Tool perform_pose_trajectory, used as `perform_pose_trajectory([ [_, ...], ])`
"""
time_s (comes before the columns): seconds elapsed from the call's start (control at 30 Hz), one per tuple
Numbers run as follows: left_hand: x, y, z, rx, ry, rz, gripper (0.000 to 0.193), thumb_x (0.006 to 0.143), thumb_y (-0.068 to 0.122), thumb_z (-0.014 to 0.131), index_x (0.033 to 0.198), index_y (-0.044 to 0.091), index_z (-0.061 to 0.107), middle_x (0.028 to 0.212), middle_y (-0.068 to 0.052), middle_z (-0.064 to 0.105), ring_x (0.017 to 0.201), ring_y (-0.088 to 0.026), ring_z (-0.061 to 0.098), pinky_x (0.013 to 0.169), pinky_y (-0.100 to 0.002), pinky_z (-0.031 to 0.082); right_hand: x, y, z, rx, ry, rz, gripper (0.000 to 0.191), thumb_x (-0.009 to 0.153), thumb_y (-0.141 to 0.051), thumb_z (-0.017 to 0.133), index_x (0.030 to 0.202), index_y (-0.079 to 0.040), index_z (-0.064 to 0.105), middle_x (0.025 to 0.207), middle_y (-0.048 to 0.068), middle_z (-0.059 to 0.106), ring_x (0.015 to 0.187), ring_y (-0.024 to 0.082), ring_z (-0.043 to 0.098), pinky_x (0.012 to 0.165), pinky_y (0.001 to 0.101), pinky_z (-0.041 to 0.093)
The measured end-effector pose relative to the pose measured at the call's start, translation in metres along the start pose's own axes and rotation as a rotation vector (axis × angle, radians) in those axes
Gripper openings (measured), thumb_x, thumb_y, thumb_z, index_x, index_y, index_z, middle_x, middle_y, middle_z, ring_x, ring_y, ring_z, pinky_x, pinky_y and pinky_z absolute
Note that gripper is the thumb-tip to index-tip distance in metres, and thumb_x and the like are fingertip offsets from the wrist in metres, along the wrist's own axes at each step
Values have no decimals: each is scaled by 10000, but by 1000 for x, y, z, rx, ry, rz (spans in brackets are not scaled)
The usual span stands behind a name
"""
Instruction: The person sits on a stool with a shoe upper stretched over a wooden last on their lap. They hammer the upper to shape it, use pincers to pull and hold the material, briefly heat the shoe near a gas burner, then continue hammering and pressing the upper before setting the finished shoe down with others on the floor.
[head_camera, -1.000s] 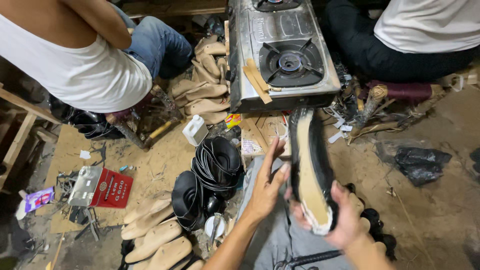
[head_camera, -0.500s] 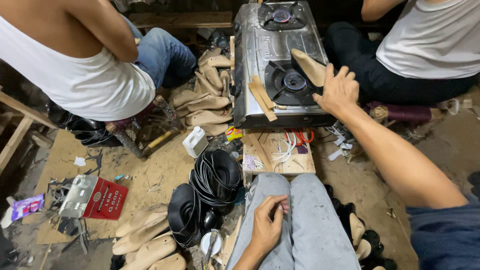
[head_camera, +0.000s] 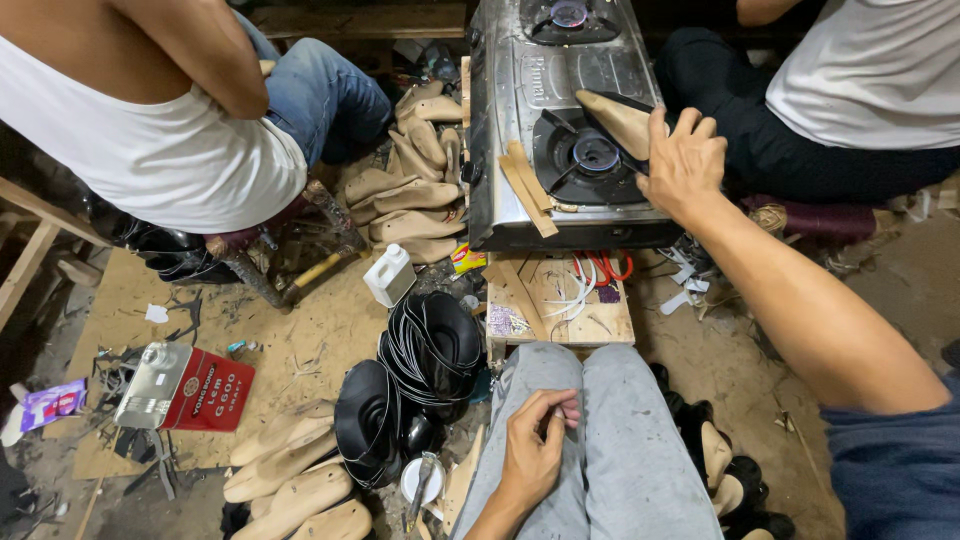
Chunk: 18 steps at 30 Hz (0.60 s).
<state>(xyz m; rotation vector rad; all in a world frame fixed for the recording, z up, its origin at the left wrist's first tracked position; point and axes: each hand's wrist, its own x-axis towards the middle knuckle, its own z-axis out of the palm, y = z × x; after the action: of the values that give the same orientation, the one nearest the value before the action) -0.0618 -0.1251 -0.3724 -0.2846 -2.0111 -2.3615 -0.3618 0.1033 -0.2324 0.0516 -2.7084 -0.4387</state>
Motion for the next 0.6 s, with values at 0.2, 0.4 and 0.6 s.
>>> perform_pose_trajectory([
  [0.2, -2, 5, 4, 3, 7, -28, 288, 965, -103, 491, 1171, -67, 689, 1042, -120, 694, 911, -163, 698, 804, -280, 600, 10, 2, 11, 306, -224, 207, 1009, 763, -604, 844, 1413, 20, 391, 1249, 372, 546, 1076, 518, 608, 909, 570, 492],
  [0.4, -5, -2, 3, -18, 14, -73, 297, 977, -86, 482, 1198, -64, 680, 1065, -141, 705, 933, -185, 705, 838, -298, 601, -16, 0, -7, 1036, -441, 388, 826, 810, -610, 765, 1324, -23, 493, 1065, 264, 651, 860, 345, 622, 691, 464, 484],
  [0.6, 27, 6, -16, -491, 188, -366, 371, 966, 133, 531, 1297, -4, 628, 1181, -157, 697, 1001, -225, 693, 886, -376, 603, -190, -13, -79, 2444, -1090, 385, 667, 934, -497, 550, 1400, -22, 504, 1080, 293, 687, 734, 270, 716, 443, 319, 545],
])
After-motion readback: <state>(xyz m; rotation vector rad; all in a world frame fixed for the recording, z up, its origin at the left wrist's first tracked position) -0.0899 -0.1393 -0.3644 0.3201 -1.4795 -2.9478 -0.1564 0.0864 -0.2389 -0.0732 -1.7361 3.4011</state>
